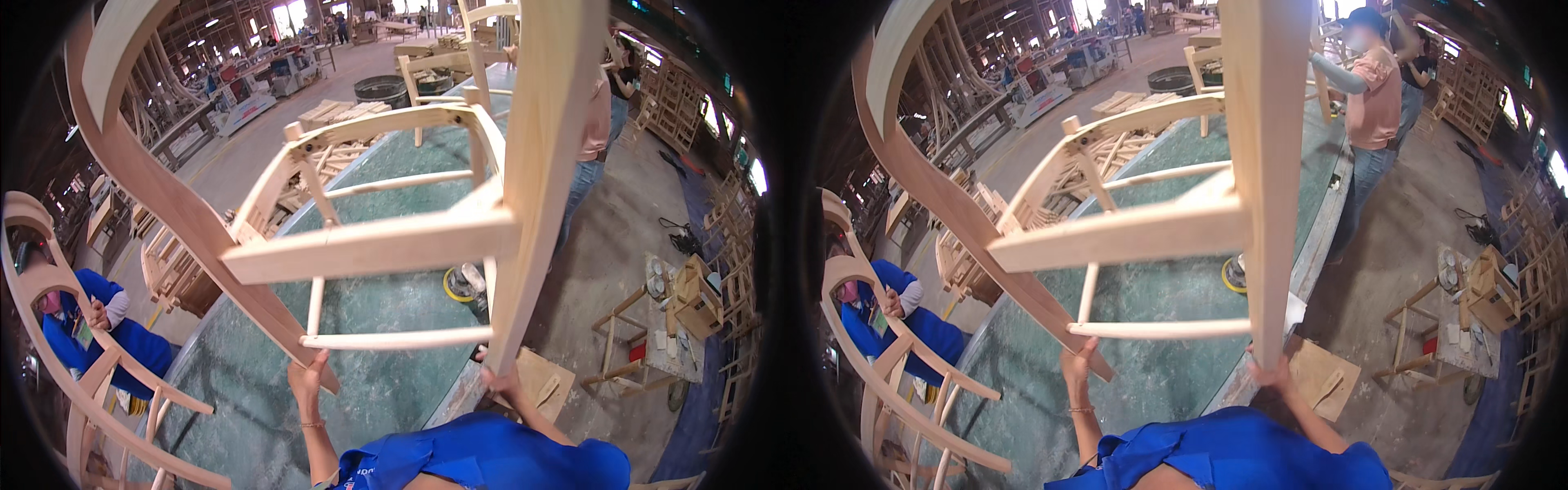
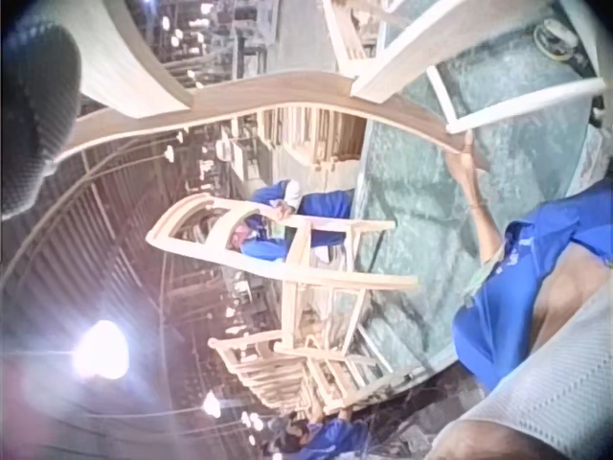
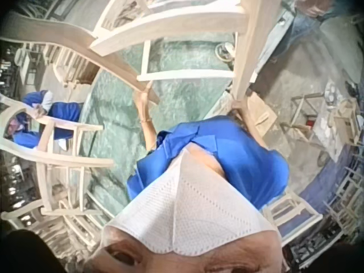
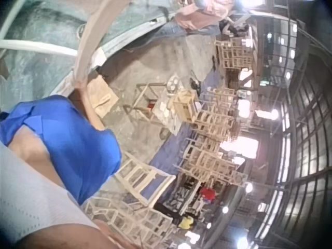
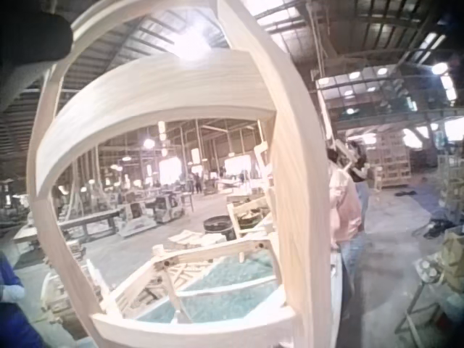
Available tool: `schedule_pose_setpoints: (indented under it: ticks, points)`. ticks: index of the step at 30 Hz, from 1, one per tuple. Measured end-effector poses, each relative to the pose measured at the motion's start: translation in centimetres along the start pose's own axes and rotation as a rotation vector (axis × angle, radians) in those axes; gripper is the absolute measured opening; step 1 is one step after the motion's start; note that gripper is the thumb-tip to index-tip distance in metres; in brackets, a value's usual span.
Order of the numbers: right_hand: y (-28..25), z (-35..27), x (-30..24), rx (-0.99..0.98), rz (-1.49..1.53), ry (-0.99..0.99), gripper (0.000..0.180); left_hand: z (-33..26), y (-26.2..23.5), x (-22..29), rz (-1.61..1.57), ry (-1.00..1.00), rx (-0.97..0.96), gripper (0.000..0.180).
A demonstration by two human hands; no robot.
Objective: The person sands the frame of a wooden chair using a handheld electric sander and a sanding block. They reposition the chair on the workbench multiple times to access different surfaces and continue sanding various parts of the chair frame.
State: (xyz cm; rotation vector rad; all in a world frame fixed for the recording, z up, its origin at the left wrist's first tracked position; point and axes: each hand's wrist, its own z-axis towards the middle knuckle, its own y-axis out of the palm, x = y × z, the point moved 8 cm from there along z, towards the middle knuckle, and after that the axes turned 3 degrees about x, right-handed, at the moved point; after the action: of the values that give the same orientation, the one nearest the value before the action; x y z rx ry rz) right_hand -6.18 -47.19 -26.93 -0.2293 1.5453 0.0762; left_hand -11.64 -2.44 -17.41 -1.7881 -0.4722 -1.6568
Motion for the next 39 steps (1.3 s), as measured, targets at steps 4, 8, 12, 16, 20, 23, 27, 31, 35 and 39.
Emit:
schedule_pose_setpoints:
  ticks: [4,8,12,16,20,23,27,31,35,39]
  points:
    - [-0.4,3.4,-8.9,-0.033,0.342,-0.038,0.028,-3.8,-2.7,6.3,0.147,0.082,0.083,0.036]
    - [-2.3,7.4,-17.0,-0.013,0.099,-0.019,0.032,-5.8,-1.2,9.1,-0.168,0.094,0.035,0.025]
    - [-3.1,10.0,-19.8,0.009,0.084,-0.024,0.046,-6.7,1.1,7.7,-0.342,0.013,-0.106,0.022]
    - [-3.6,11.1,-22.3,0.011,0.108,-0.135,0.053,-5.5,1.2,8.2,-0.408,0.02,-0.107,0.023]
    - [-3.8,12.1,-23.1,0.073,0.176,-0.188,0.056,-5.0,1.4,10.0,-0.426,0.033,-0.08,0.021]
    - [-3.5,12.8,-23.2,0.138,0.13,-0.223,0.056,-4.2,0.5,10.1,-0.424,0.029,-0.057,0.019]
    - [-4.5,12.3,-23.5,0.183,0.033,-0.23,0.048,-3.9,1.6,10.5,-0.426,0.012,-0.061,0.017]
    - [-3.6,12.3,-24.0,0.176,0.045,-0.246,0.045,-4.0,1.4,10.9,-0.385,0.02,-0.111,0.017]
    - [-3.1,12.4,-24.2,0.147,0.044,-0.254,0.044,-4.0,1.3,10.7,-0.404,0.024,-0.124,0.018]
    - [-4.5,13.3,-21.2,0.075,0.348,-0.186,0.05,-4.0,1.5,10.4,-0.392,0.026,-0.121,0.019]
